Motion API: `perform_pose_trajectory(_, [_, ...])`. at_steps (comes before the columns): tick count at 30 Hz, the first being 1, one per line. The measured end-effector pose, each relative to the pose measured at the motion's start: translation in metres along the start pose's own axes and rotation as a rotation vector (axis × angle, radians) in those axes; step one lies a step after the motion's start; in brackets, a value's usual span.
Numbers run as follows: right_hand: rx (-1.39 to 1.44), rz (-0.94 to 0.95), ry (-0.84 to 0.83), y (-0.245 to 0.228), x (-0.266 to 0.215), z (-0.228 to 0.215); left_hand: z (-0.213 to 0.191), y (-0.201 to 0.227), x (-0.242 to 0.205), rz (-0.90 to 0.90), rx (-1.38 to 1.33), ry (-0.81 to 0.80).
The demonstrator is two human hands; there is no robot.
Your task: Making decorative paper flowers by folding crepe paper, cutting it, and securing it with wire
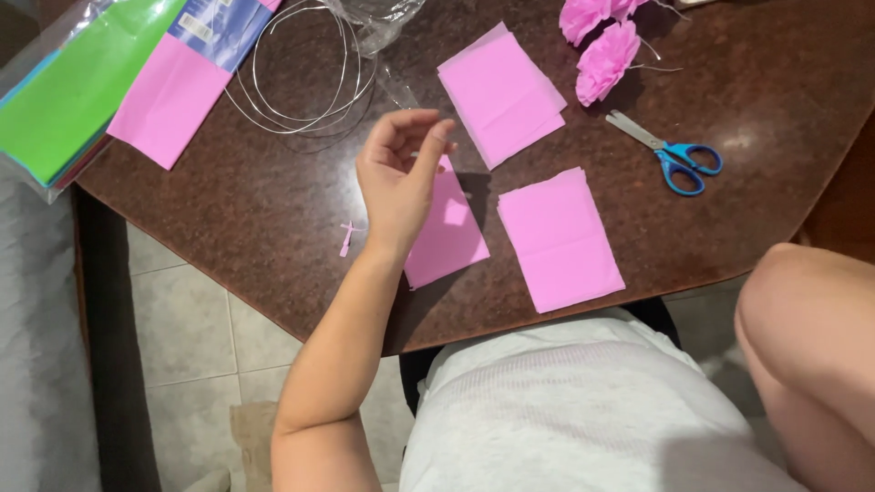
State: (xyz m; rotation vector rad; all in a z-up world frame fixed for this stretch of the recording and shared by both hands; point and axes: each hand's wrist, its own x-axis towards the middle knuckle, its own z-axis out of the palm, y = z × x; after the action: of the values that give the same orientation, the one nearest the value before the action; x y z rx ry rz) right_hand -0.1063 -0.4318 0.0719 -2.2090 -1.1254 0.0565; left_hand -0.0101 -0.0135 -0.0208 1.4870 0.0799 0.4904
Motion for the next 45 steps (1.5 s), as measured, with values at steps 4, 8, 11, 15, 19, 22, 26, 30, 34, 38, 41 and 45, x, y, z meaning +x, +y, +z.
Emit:
perform_pose_trajectory(4, [-0.03, -0.03, -0.07, 0.009, 0.014, 0.009, -0.021, 0.057, 0.005, 0.184, 0.066, 0.1])
perform_pose_trajectory(8, [-0.04, -0.074, -0.163, 0.012, 0.052, 0.025, -0.057, 0.106, -0.022, 0.317, 0.073, 0.243])
perform_pose_trajectory(11, [-0.041, -0.121, -0.211, 0.014, 0.099, 0.07, -0.08, 0.108, -0.047, 0.418, 0.23, 0.299])
perform_pose_trajectory(15, [-0.199, -0.172, -0.091, 0.05, 0.127, 0.13, -0.108, 0.086, -0.072, 0.358, 0.664, 0.062])
perform_pose_trajectory(19, [-0.387, -0.147, -0.165, 0.077, 0.133, 0.122, -0.141, 0.049, -0.082, 0.341, 0.845, -0.25])
perform_pose_trajectory(22, [-0.362, -0.08, -0.157, 0.086, 0.138, 0.116, -0.135, 0.036, -0.094, 0.278, 0.803, -0.451])
perform_pose_trajectory(26, [-0.351, -0.141, -0.082, 0.062, 0.155, 0.111, -0.157, 0.007, -0.083, 0.292, 0.942, -0.458])
perform_pose_trajectory(30, [-0.247, -0.212, -0.096, 0.031, 0.181, 0.116, -0.171, 0.018, -0.063, 0.34, 0.969, -0.338])
perform_pose_trajectory(34, [-0.216, -0.204, -0.22, 0.031, 0.225, 0.13, -0.133, 0.043, -0.067, 0.413, 0.873, -0.31])
perform_pose_trajectory(38, [-0.073, -0.141, -0.226, 0.056, 0.272, 0.16, -0.097, 0.022, -0.098, 0.319, 0.957, -0.475])
perform_pose_trajectory(41, [0.037, -0.092, -0.256, 0.071, 0.3, 0.178, -0.091, 0.014, -0.11, 0.249, 0.93, -0.495])
perform_pose_trajectory(45, [0.008, 0.122, -0.555, 0.055, 0.322, 0.181, -0.092, 0.021, -0.112, 0.19, 0.834, -0.493])
